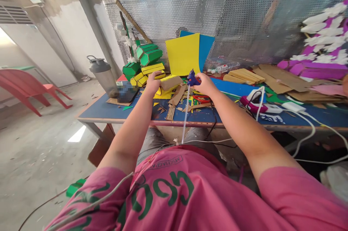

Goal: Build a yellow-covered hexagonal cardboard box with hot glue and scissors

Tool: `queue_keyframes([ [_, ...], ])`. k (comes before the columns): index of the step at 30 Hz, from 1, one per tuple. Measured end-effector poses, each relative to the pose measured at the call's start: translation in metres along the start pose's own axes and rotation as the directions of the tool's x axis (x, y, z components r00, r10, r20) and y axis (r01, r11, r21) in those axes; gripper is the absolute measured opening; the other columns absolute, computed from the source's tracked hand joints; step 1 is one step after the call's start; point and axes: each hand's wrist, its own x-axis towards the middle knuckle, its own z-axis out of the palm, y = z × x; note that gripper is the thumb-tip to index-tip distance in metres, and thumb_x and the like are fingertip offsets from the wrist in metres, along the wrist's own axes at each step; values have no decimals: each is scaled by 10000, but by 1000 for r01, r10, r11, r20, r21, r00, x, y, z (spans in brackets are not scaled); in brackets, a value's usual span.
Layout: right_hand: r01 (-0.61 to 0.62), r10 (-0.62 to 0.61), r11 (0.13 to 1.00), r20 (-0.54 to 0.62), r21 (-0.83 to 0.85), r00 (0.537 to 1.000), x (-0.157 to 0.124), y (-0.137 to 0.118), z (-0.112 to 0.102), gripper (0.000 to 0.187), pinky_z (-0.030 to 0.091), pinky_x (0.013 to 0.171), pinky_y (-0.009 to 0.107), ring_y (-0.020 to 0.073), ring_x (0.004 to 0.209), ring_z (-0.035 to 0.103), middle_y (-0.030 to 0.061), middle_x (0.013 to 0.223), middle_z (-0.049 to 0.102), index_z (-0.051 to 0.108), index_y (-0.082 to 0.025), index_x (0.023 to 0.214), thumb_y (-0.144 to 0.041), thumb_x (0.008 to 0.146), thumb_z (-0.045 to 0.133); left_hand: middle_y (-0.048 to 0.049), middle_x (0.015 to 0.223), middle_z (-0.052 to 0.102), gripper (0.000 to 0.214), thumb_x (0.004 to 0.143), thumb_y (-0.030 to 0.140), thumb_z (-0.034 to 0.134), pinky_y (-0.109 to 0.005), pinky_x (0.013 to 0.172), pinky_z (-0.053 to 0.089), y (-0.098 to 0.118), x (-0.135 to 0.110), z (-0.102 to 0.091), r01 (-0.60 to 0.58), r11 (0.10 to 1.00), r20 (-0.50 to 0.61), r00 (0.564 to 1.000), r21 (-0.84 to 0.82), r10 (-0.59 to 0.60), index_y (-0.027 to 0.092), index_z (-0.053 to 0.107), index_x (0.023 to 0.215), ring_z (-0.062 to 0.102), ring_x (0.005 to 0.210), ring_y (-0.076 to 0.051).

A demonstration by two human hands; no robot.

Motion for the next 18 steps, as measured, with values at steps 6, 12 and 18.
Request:
queue_keyframes([
  [6,2,0,998,-33,64,999,-2,-5,3,417,452,761,407,293,862,628,72,959,723,562,-280,922,-472,723,873,-104,1248,761,364,857,145,613,-471,1165,520,41,-34,-2,-366,927,-190,907,84,376,245,769,1171,686,1220,-317],
  [12,34,-19,993,-134,110,991,-4,-11,6,446,533,818,452,288,855,617,69,940,720,544,-289,927,-527,789,896,-37,815,788,312,1055,477,674,-372,749,490,74,-65,29,-442,891,287,871,102,399,228,844,1135,682,706,-233],
  [18,65,-39,990,-199,128,979,-4,-16,11,431,586,947,509,320,986,650,91,1029,705,516,-291,963,-428,805,893,-46,784,793,549,1092,698,591,-331,646,522,65,-63,51,-185,963,518,814,-198,263,205,775,938,673,596,-177],
])
